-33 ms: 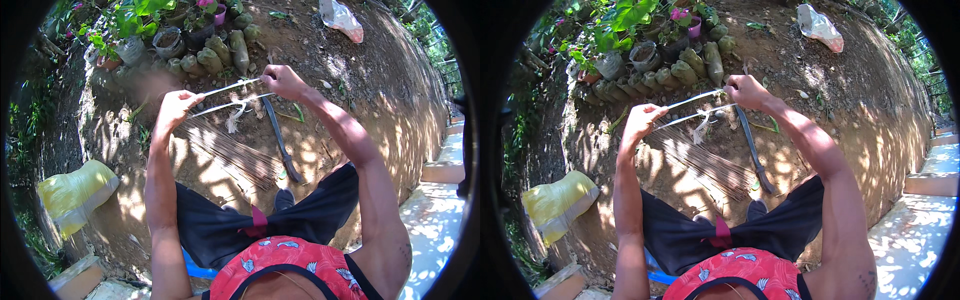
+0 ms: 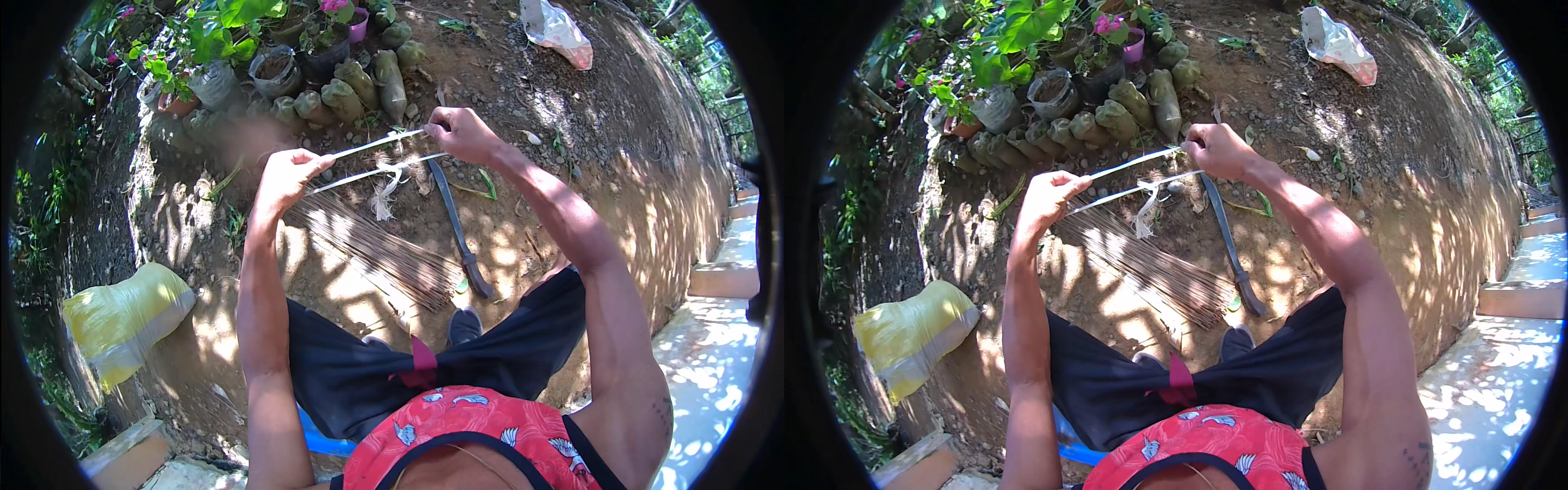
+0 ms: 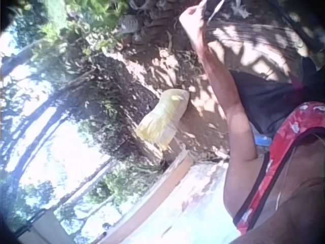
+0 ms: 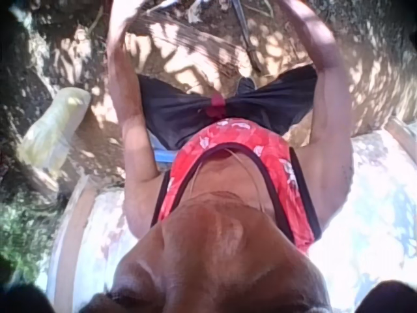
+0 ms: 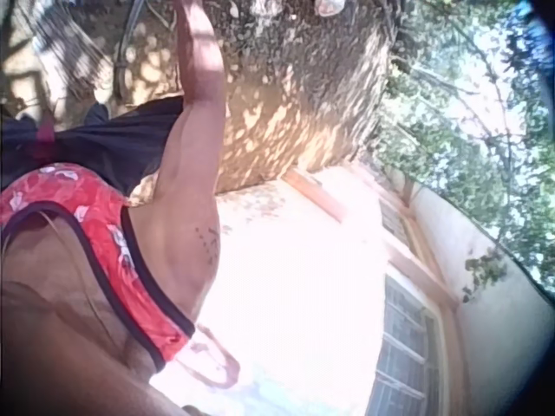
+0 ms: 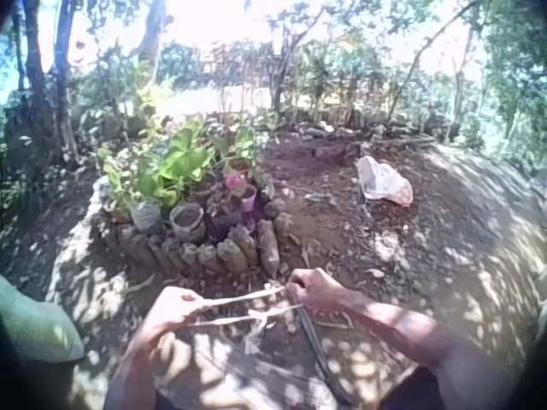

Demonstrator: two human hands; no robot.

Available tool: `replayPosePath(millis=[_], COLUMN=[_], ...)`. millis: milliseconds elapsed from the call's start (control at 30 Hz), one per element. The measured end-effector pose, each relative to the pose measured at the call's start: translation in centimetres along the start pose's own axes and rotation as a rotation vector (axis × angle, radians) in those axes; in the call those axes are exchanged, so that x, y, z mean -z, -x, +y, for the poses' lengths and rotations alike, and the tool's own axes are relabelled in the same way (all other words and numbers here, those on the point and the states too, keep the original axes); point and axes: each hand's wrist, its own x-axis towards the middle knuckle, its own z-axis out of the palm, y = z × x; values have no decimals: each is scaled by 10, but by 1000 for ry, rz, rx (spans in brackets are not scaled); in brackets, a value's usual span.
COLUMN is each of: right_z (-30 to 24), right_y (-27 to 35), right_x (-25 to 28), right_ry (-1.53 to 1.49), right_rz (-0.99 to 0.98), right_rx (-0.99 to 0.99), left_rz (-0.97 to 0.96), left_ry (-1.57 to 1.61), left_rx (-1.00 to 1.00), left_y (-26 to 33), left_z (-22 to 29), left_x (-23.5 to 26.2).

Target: The person walks through a garden area carrying a handmade broom, then sits on a small stool. They use a machete to cut the old binding on the broom, remove it, and re-tie the broom with a new white string.

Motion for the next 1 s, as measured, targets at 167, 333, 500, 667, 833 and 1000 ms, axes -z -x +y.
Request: replayPosePath(millis=[167, 333, 500, 667, 833, 1000], right_z=[13, 11, -24, -20, 24, 79], right_y=[-17, -8, -13, -25, -8, 22], right_x=[-14, -35, -60, -90, -94, -116], right_ry=[-89, -722, -513, -517, -440, -823], right_rz=[108, -192, -243, -224, -316, -412], right_rx=[-24, -83, 88, 246, 51, -112], left_rz=[-67, -269, -371, -315, -172, 22], left_ry=[-168, -37, -39, 166, 315, 257], left_rx=[-31, -56, -137, -116, 78, 130], left_y=[-6, -9, -13, -19, -18, -16], left_z=[-20, -17, -14, -16, 2, -19], left_x=[-10, -27, -48, -63, -26, 28])
